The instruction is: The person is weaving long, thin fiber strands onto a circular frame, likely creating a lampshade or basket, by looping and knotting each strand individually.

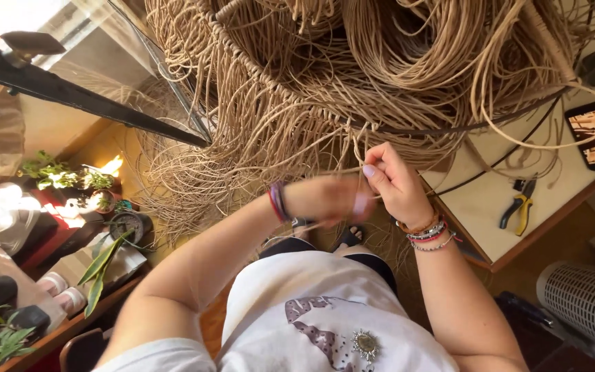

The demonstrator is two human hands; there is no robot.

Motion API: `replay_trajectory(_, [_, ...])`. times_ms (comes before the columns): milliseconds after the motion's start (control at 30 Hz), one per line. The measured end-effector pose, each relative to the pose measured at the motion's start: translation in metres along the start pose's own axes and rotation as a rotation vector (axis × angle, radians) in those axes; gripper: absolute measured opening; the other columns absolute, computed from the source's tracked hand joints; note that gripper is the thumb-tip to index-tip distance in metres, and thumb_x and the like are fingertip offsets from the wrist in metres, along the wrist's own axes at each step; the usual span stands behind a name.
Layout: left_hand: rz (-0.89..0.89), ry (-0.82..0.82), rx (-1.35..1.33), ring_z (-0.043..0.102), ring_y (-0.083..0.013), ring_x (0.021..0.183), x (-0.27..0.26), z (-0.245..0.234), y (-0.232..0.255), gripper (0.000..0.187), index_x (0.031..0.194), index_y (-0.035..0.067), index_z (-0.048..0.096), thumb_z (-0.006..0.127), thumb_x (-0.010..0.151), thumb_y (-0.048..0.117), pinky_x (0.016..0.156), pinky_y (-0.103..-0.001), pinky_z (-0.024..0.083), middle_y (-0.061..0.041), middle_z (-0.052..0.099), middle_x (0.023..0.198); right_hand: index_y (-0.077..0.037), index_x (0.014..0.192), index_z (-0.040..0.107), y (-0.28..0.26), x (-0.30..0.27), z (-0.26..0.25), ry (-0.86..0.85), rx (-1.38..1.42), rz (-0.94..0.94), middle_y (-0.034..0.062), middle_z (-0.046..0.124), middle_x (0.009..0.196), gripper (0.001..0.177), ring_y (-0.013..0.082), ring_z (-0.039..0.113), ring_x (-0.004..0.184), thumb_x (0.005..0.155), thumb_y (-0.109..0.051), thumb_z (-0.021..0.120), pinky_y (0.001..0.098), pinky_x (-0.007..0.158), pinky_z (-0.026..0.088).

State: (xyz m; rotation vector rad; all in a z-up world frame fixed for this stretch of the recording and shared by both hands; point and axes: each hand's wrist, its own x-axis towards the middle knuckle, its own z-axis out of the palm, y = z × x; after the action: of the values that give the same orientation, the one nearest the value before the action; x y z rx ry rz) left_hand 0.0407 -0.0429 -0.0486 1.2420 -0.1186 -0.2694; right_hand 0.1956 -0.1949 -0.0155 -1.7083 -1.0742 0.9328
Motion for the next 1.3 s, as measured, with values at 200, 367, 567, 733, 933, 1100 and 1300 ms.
replay_trajectory(200, [0.403,-0.259,1.110,0.054,-0.0092,0.046,0.006,0.007,-0.122,0.015,0.083,0.021,0.073,0.065,0.096,0.025,0.050,-0.022,0.049,0.004,0.062,0.062,-0.006,0.110,0.050,0.020,0.000,-0.006,-0.018,0.148,0.004,0.0000,0.047,0.057,0.007,0.0059,0.041,0.053,0.108,-0.011,0.046,0.0178,0.051,0.038])
replay_trajectory(367, [0.106,0.069,-0.049,0.051,-0.0120,0.045,0.010,0.003,-0.004,0.024,0.099,0.006,0.065,0.055,0.105,0.027,0.041,-0.024,0.042,-0.004,0.059,0.066,-0.006,0.111,0.048,0.019,0.003,0.000,-0.010,0.271,0.034,0.0034,0.054,0.061,0.007,0.0039,0.045,0.054,0.108,-0.012,0.046,0.0164,0.051,0.036])
replay_trajectory(567, [0.708,-0.269,0.472,0.061,-0.0220,0.058,0.014,0.005,-0.088,0.022,0.095,0.007,0.070,0.054,0.102,0.020,0.055,-0.031,0.051,-0.010,0.064,0.075,-0.003,0.110,0.047,0.029,0.002,-0.006,-0.027,0.268,-0.001,0.0026,0.050,0.057,0.008,0.0051,0.042,0.051,0.108,-0.011,0.047,0.0159,0.050,0.036])
replay_trajectory(733, [0.110,0.204,-0.423,0.044,-0.0073,0.034,0.014,0.008,-0.015,0.030,0.096,-0.005,0.063,0.042,0.110,0.012,0.029,-0.021,0.029,-0.013,0.062,0.065,-0.003,0.112,0.046,0.021,-0.003,0.001,0.015,0.376,0.055,0.0051,0.058,0.063,0.010,0.0020,0.045,0.055,0.108,-0.012,0.046,0.0158,0.052,0.034])
replay_trajectory(933, [-0.064,-0.214,0.456,0.069,-0.0247,0.073,0.008,0.007,-0.037,0.022,0.102,0.013,0.072,0.062,0.089,0.028,0.075,-0.038,0.055,-0.009,0.072,0.084,-0.001,0.109,0.046,0.031,0.002,0.001,-0.027,0.335,-0.016,0.0018,0.048,0.057,0.009,0.0050,0.044,0.050,0.107,-0.009,0.047,0.0166,0.049,0.036])
replay_trajectory(1100, [-0.153,-0.245,0.423,0.066,-0.0184,0.071,0.008,0.014,0.004,0.026,0.083,0.009,0.070,0.052,0.085,0.028,0.070,-0.036,0.055,-0.004,0.071,0.077,-0.001,0.108,0.046,0.032,0.003,0.000,-0.043,0.377,-0.036,0.0026,0.046,0.057,0.007,0.0056,0.043,0.051,0.107,-0.007,0.046,0.0166,0.050,0.037])
replay_trajectory(1300, [0.018,0.181,-0.213,0.055,-0.0070,0.045,0.009,-0.012,0.011,0.025,0.107,-0.002,0.062,0.045,0.109,0.017,0.038,-0.018,0.043,-0.002,0.060,0.067,-0.001,0.108,0.048,0.034,0.001,0.004,-0.024,0.442,-0.014,0.0052,0.056,0.063,0.007,0.0035,0.043,0.051,0.106,-0.008,0.048,0.0159,0.049,0.034])
